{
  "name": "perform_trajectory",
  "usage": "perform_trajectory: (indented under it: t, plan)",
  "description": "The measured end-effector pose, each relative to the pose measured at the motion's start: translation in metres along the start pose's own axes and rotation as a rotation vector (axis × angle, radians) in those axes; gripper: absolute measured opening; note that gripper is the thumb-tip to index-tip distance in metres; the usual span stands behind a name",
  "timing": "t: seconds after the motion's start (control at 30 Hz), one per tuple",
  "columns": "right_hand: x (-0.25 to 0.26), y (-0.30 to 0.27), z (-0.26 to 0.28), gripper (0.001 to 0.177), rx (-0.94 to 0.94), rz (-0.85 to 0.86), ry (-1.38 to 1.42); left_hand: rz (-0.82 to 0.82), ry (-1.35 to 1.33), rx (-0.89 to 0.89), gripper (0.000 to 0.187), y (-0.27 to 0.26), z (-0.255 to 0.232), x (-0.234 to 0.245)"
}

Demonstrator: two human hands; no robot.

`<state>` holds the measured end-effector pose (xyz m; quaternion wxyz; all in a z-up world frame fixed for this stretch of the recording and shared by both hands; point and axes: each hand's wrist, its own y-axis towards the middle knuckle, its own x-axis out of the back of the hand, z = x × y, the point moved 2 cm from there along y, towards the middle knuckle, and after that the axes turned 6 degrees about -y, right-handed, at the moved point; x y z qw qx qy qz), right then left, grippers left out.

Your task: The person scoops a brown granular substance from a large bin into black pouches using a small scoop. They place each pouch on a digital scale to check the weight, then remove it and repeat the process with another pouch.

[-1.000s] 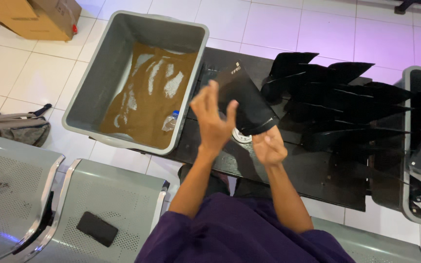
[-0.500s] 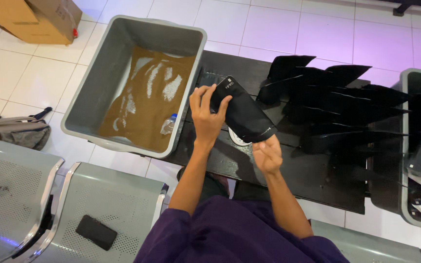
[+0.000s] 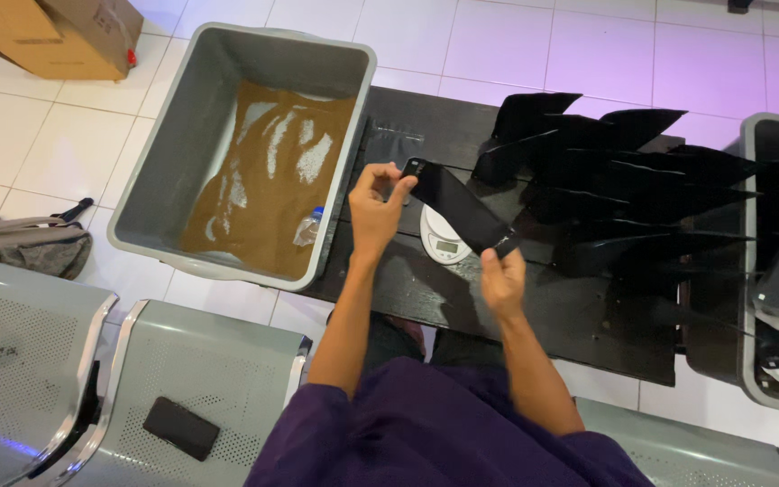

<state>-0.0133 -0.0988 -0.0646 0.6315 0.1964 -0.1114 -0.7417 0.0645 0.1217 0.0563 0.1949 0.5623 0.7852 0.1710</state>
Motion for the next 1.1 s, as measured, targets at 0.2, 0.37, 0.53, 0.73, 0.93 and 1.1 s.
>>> perform_trajectory:
  t: [0.2, 0.37, 0.53, 0.73, 0.93, 1.1]
  plan:
    - [0.069, -0.024, -0.082, 0.036, -0.084, -0.054, -0.06, 0.132, -0.226, 0.217, 0.027, -0.004, 0.032, 0.005]
    - [0.093, -0.012, -0.055, 0.033, -0.11, 0.038, -0.206, 0.368, -0.183, 0.205, 0.025, -0.016, 0.056, 0.022]
    - [0.074, 0.011, 0.04, 0.019, 0.011, 0.228, -0.325, 0.514, -0.386, 0.15, 0.023, -0.004, 0.015, 0.029]
    - [0.026, 0.03, 0.134, 0.014, 0.537, 0.427, -0.717, 0.612, -0.324, 0.194, 0.046, 0.007, -0.014, 0.037]
    - [0.034, 0.026, 0.12, 0.016, 0.777, 0.493, -0.848, 0.531, -0.322, 0.252, 0.03, -0.011, 0.005, 0.026]
    - [0.029, 0.046, 0.137, 0.013, 0.73, 0.5, -0.742, 0.241, -0.937, 0.49, 0.025, -0.031, -0.011, 0.007]
